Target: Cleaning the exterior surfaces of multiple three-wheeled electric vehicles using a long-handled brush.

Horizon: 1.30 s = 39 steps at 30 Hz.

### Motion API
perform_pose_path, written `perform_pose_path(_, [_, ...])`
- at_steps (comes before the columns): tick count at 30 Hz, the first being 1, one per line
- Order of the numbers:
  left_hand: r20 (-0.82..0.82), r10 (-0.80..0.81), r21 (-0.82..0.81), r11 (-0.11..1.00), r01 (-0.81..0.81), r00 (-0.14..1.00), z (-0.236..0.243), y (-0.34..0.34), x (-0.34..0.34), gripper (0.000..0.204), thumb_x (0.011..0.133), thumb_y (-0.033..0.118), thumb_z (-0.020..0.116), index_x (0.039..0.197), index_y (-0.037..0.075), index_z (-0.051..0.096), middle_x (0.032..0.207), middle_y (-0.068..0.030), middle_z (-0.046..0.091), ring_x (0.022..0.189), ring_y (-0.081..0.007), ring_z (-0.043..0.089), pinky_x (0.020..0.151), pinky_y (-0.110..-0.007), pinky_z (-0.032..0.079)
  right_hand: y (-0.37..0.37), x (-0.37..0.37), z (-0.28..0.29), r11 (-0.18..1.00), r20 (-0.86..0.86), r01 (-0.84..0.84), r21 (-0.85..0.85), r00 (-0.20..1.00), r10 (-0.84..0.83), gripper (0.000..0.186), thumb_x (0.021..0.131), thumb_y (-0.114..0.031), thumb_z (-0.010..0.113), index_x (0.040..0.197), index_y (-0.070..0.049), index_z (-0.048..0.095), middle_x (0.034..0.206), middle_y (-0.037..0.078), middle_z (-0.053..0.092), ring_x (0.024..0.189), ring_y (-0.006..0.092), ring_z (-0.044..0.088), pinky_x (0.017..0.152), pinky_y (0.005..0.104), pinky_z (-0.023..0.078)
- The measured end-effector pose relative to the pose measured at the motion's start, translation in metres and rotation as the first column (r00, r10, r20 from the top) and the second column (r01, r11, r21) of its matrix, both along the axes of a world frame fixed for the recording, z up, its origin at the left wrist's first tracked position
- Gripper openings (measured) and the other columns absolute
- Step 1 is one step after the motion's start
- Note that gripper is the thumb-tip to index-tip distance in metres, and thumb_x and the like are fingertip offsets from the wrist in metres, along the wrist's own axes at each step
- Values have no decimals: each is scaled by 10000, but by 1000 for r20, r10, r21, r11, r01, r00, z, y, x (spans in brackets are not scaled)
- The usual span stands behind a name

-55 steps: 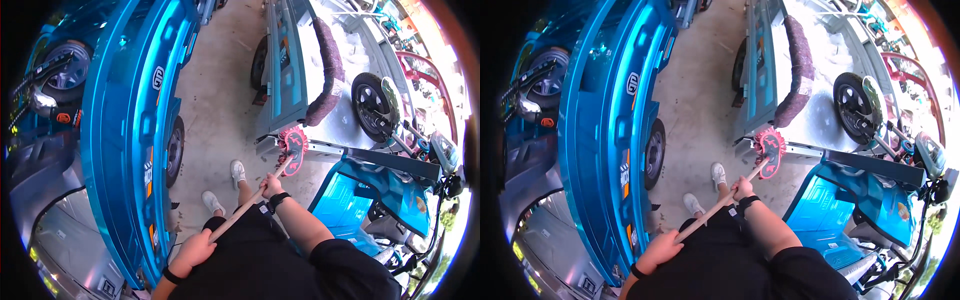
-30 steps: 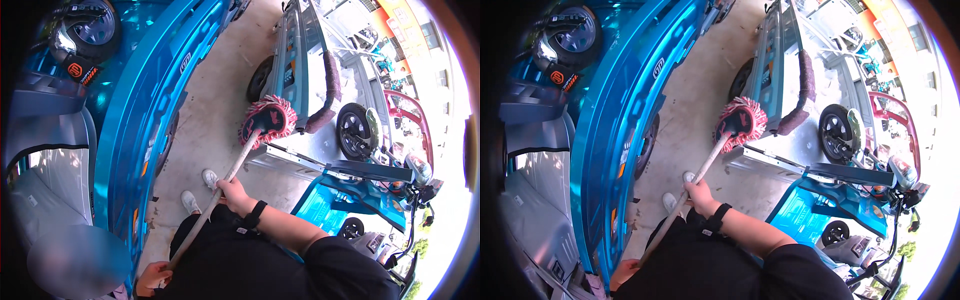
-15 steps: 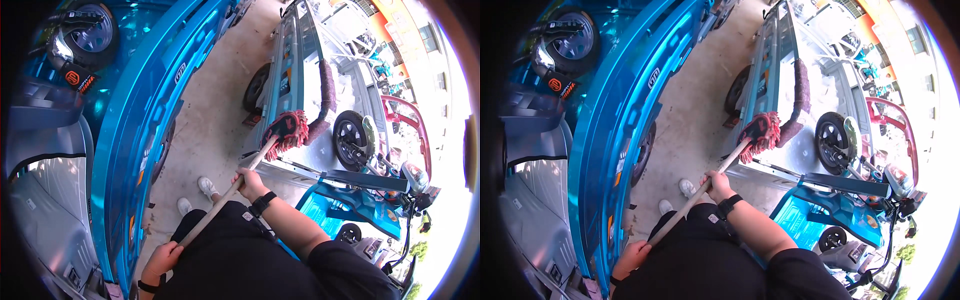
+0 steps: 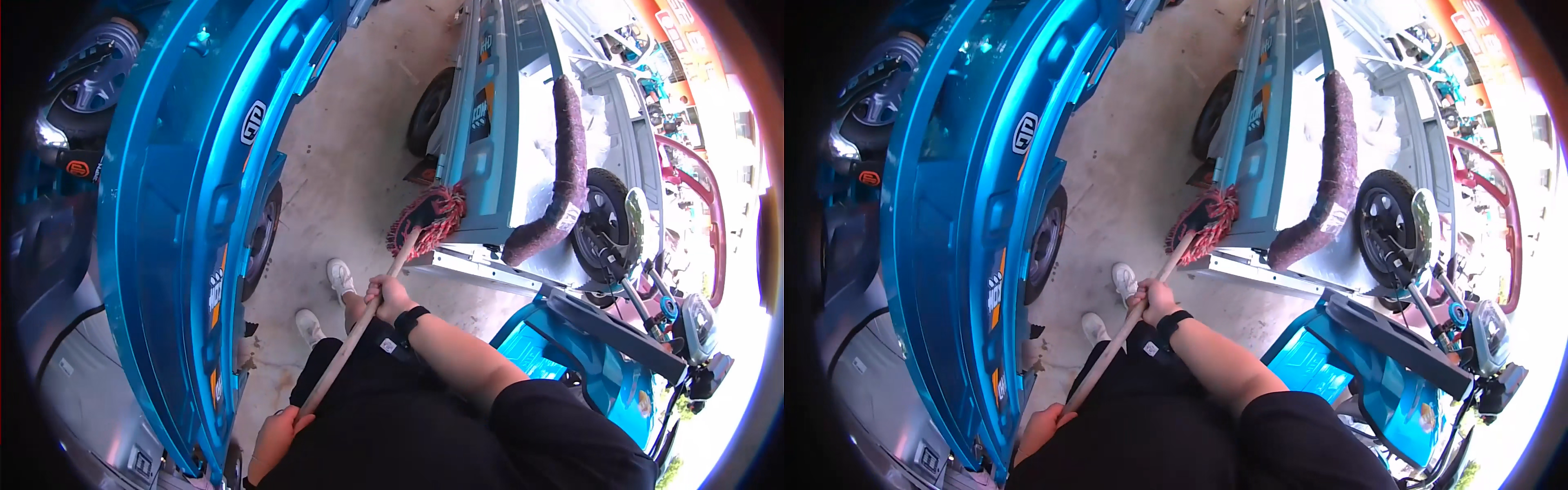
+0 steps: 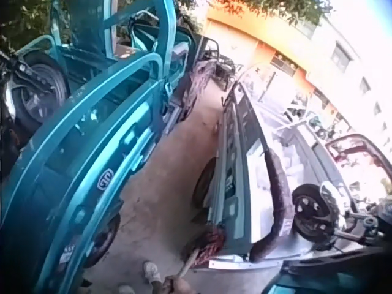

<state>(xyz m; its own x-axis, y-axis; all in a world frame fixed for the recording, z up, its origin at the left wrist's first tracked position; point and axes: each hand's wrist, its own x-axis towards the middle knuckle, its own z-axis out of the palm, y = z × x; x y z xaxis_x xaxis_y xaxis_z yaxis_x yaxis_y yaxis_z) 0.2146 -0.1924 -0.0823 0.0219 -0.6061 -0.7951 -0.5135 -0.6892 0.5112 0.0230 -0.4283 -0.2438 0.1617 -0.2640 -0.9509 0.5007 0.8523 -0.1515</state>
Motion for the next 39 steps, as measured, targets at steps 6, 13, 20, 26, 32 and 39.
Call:
perform_pose_path(6, [-1,-97,89,991,97,995,3,-57,4,349,779,342,583,734,12,478,677,-215,538,670,-398,523,568,-408,414,-18,6,-47,980,-148,-127,152,978,149,111,818,-54,430,730,-60,363,576,17,368,463,124,379,445,256,360])
perform_pose_path(13, [-45,0,165,986,7,999,-32,-85,6,366,748,357,601,762,5,500,685,-188,551,674,-364,542,595,-393,421,-54,8,-71,967,-212,-222,128,946,245,83,829,-67,427,774,-40,371,549,54,392,452,166,402,436,293,382])
perform_pose_path(20, [-161,134,66,990,-124,978,-36,-123,-6,315,735,292,626,757,7,494,622,-160,539,610,-328,542,558,-368,422,-113,2,-67,965,-320,-261,10,914,250,62,807,-33,441,808,-31,379,564,57,395,457,178,401,438,303,384])
perform_pose_path(26, [-147,118,-157,978,-141,982,-42,-123,-7,306,728,271,634,728,11,474,605,-175,522,559,-330,536,499,-378,409,-145,4,-23,977,-339,-151,-152,936,92,63,792,-47,408,839,-11,386,615,99,430,480,202,412,422,315,367])
perform_pose_path(32, [-48,83,-353,931,-95,995,-29,-136,-20,287,731,264,622,741,26,462,610,-180,533,604,-366,542,499,-417,415,-180,11,48,962,-327,-111,-248,945,25,83,802,-70,457,802,-55,375,581,15,340,465,111,357,399,243,323])
perform_pose_path(39, [81,34,-402,916,1,996,7,-141,-17,285,737,281,608,745,38,460,596,-176,537,584,-374,536,501,-437,425,-184,9,70,926,-143,-57,-372,990,3,164,834,-130,495,753,-102,356,572,-22,336,440,79,318,387,211,301])
